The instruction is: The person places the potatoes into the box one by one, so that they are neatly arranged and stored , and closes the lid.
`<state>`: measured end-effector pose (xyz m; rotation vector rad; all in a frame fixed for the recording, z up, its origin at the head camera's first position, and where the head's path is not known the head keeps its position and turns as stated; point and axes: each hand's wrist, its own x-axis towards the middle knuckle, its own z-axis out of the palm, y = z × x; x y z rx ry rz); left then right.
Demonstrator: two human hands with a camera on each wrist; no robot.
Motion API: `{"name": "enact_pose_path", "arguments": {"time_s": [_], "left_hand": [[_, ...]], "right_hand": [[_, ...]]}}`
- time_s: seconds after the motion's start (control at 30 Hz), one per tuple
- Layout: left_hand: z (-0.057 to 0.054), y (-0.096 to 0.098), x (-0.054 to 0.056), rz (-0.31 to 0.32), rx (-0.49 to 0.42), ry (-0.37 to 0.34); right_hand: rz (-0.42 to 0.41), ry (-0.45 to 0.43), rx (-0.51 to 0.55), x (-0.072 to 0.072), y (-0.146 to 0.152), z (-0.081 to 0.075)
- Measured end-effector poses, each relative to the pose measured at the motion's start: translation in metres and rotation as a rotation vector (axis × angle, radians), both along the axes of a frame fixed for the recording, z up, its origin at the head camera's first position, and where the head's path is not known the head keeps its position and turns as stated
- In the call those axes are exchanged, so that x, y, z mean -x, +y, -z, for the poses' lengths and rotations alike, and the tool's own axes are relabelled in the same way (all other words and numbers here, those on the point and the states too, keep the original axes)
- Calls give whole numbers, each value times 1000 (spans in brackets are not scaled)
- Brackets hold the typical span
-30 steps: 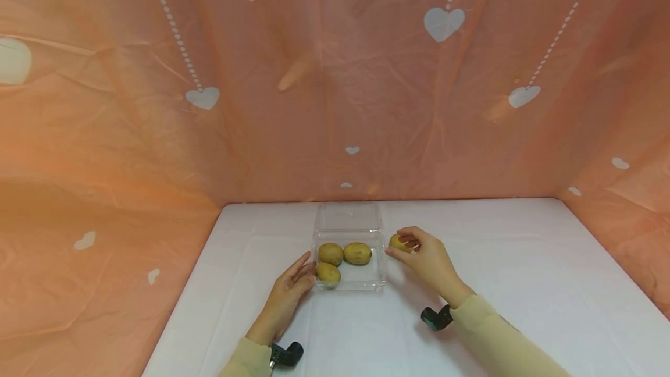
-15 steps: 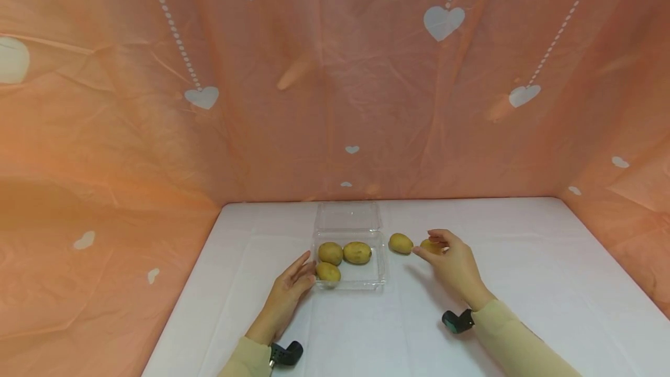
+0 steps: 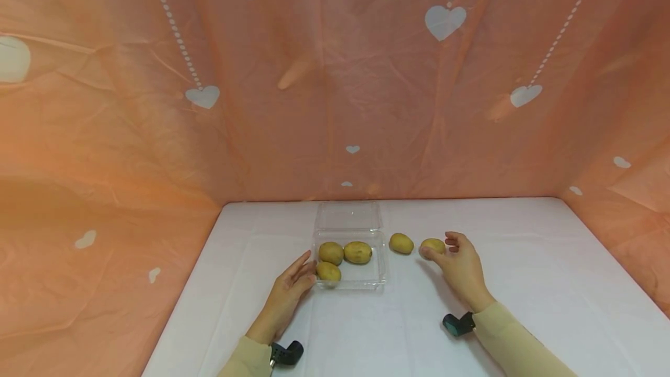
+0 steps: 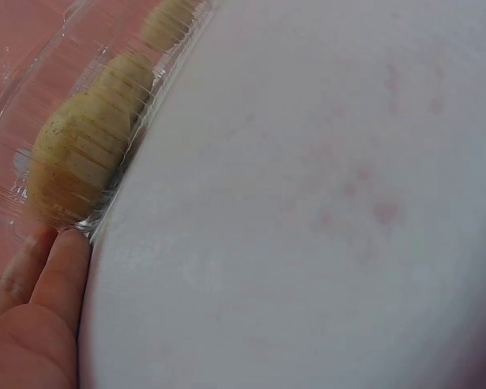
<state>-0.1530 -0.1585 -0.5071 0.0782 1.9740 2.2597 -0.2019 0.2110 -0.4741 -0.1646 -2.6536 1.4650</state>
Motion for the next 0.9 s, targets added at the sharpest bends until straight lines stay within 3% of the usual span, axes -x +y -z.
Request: {"name": "enact_pose_path", "arguments": {"time_s": [0.47, 0.9], "left_hand": [[0, -1, 0, 6, -7, -6], [-2, -1, -1, 10, 8, -8]], "right_hand": [[0, -168, 84, 7, 2, 3], [12, -196, 57, 11, -1, 7]]}}
